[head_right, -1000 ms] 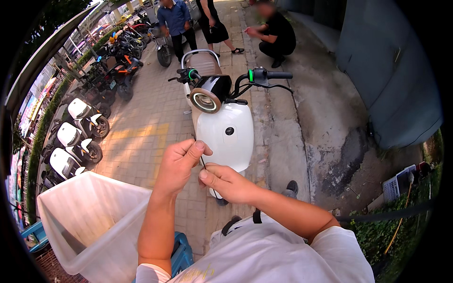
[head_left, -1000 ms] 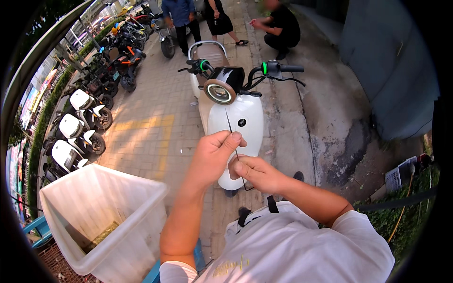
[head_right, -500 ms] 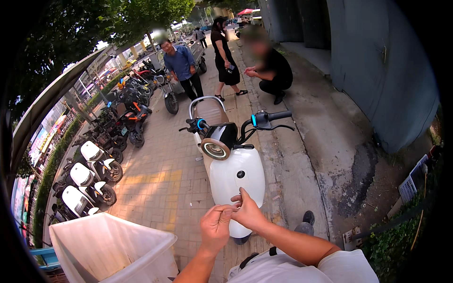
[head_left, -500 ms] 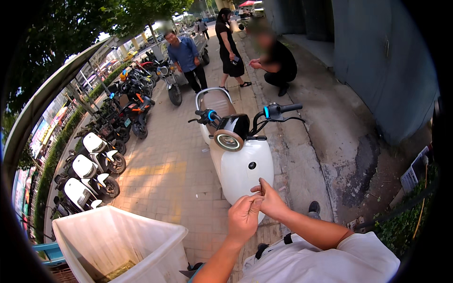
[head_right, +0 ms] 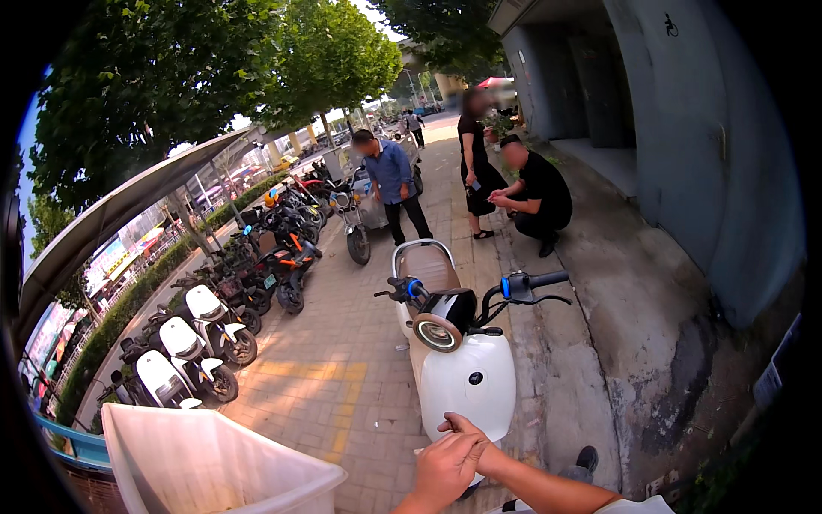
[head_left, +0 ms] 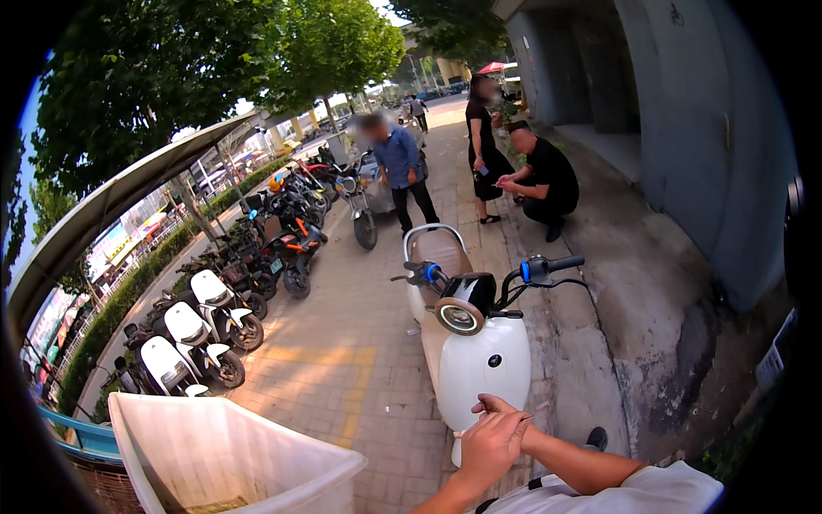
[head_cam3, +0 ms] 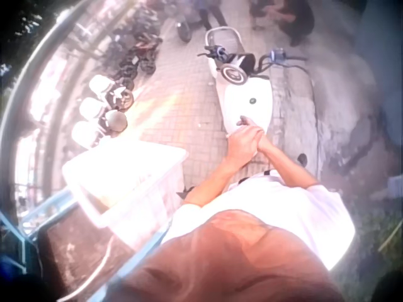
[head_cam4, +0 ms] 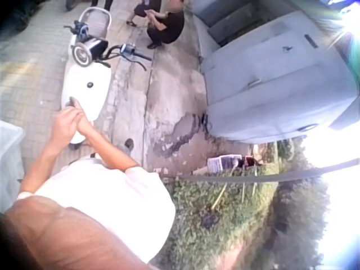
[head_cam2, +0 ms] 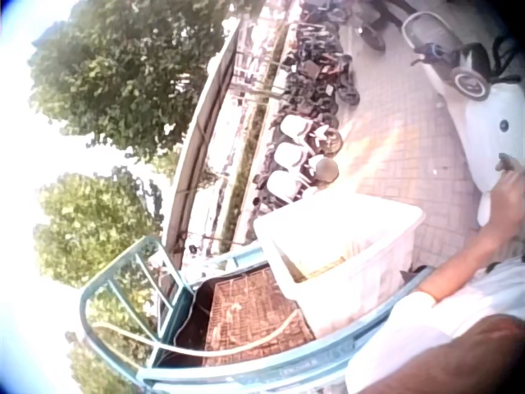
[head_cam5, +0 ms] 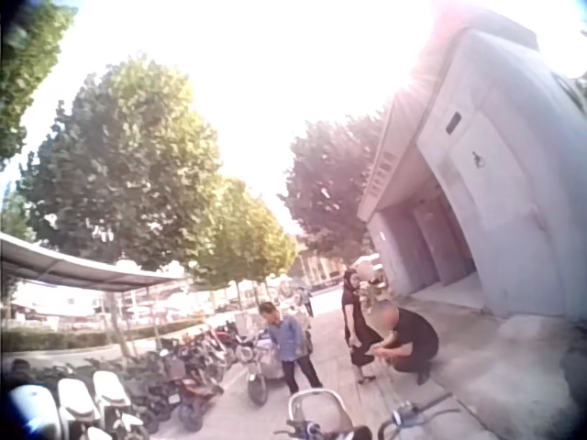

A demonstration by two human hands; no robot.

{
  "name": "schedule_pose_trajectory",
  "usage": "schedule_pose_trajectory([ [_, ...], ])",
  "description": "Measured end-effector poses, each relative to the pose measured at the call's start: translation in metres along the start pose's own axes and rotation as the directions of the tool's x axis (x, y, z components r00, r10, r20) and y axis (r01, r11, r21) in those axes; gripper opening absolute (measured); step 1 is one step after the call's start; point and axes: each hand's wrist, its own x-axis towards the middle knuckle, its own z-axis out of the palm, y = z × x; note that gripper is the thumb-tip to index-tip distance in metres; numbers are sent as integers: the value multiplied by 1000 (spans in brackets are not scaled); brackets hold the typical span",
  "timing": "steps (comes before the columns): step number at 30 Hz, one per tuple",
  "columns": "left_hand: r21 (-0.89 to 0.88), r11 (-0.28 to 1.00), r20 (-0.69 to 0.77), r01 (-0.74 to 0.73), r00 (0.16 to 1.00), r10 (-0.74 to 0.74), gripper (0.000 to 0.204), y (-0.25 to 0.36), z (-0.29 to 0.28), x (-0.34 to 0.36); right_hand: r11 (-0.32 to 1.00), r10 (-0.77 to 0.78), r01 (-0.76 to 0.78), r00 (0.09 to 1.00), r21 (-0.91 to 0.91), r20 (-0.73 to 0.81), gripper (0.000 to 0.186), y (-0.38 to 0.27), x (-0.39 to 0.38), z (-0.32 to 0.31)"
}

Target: The person searches through a cluttered workbench for a small metal piece, then walks outside to a parked three-wheeled vehicle. They use pliers to strip and bend the metal piece, preparing it for use in a repair.

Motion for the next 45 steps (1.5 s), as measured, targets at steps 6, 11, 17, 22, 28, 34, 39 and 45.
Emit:
schedule_pose_trajectory([
  [6, 78, 997, -2, -22, 1000, 22, 13, -1, 5, 1, 994, -96, 93, 994, -61, -44, 79, -33, 2, -6],
  [11, 3, 999, 10, -45, 999, 45, 12, 7, 9, 3, 978, -65, 6, 958, -208, -278, 62, -24, 4, -19],
  [17, 7, 1000, 9, -9, 1000, 9, 17, 2, 19, 13, 929, -90, -16, 959, -371, -267, 40, -40, -3, -20],
  [22, 13, 1000, -15, 3, 1000, -3, 21, 4, 17, 22, 973, -53, 7, 980, -233, -194, 37, -35, -2, -23],
  [28, -7, 1000, 5, 29, 1000, -29, 25, -7, 22, 33, 927, -254, 166, 938, -337, -236, 23, -13, 1, -24],
  [34, -26, 991, 54, 132, 990, -131, 28, -16, 19, 35, 850, -306, 169, 929, -498, -208, 19, -38, 5, -7],
  [39, -24, 963, 59, 268, 962, -266, 31, -20, 8, 41, 944, -121, -24, 904, -330, -410, 22, -19, 10, -1],
  [45, -133, 911, 108, 391, 919, -379, 35, -38, 16, 40, 991, 22, -79, 884, -104, -466, 35, -37, 6, 9],
])
